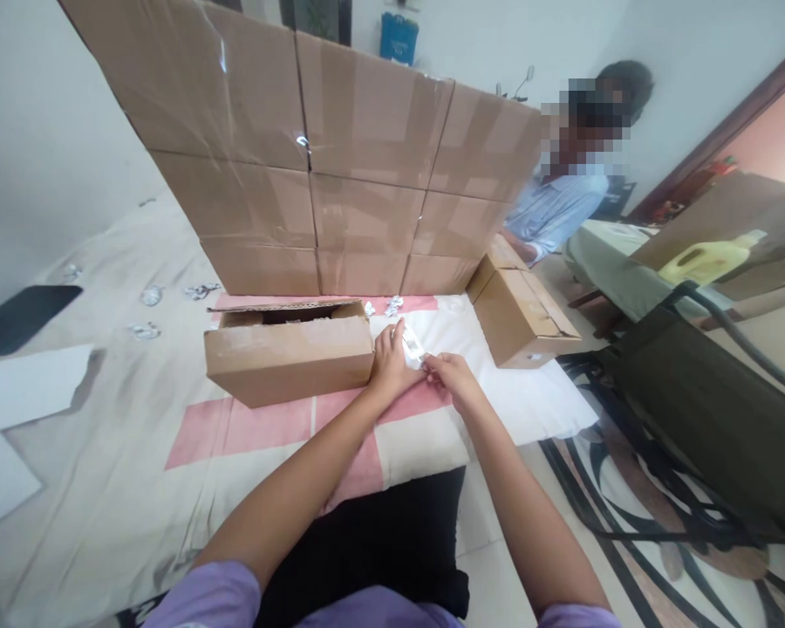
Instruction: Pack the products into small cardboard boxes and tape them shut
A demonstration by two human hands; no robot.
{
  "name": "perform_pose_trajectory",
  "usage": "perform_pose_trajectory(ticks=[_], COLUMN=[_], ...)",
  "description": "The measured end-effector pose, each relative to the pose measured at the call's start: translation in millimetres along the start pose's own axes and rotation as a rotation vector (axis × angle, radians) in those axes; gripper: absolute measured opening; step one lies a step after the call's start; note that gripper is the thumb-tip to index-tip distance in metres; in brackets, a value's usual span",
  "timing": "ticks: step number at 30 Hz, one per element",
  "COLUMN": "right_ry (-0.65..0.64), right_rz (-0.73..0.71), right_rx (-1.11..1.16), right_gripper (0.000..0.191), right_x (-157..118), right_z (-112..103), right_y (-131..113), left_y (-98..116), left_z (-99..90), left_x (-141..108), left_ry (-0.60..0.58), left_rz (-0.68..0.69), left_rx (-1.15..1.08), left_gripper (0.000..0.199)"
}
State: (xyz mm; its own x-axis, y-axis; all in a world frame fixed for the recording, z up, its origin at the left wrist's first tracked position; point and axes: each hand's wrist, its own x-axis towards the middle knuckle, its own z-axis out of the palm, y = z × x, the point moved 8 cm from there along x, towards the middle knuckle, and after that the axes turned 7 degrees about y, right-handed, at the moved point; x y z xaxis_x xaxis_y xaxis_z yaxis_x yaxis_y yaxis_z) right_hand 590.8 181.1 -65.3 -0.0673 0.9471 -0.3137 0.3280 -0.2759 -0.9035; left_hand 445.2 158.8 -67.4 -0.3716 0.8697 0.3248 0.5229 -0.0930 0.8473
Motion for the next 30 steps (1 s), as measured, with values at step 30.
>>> perform_pose_trajectory(ticks=[30], right_ry=[-0.148], right_rz=[-0.069], right_rx=[0.271], right_gripper=[0.034], right_x=[14], right_z=[12], right_y=[22], left_y=[-4], left_z=[2.1], left_x=[2], left_ry=[0.059], left_rz=[0.116], left_rx=[0.151], left_gripper=[0.105])
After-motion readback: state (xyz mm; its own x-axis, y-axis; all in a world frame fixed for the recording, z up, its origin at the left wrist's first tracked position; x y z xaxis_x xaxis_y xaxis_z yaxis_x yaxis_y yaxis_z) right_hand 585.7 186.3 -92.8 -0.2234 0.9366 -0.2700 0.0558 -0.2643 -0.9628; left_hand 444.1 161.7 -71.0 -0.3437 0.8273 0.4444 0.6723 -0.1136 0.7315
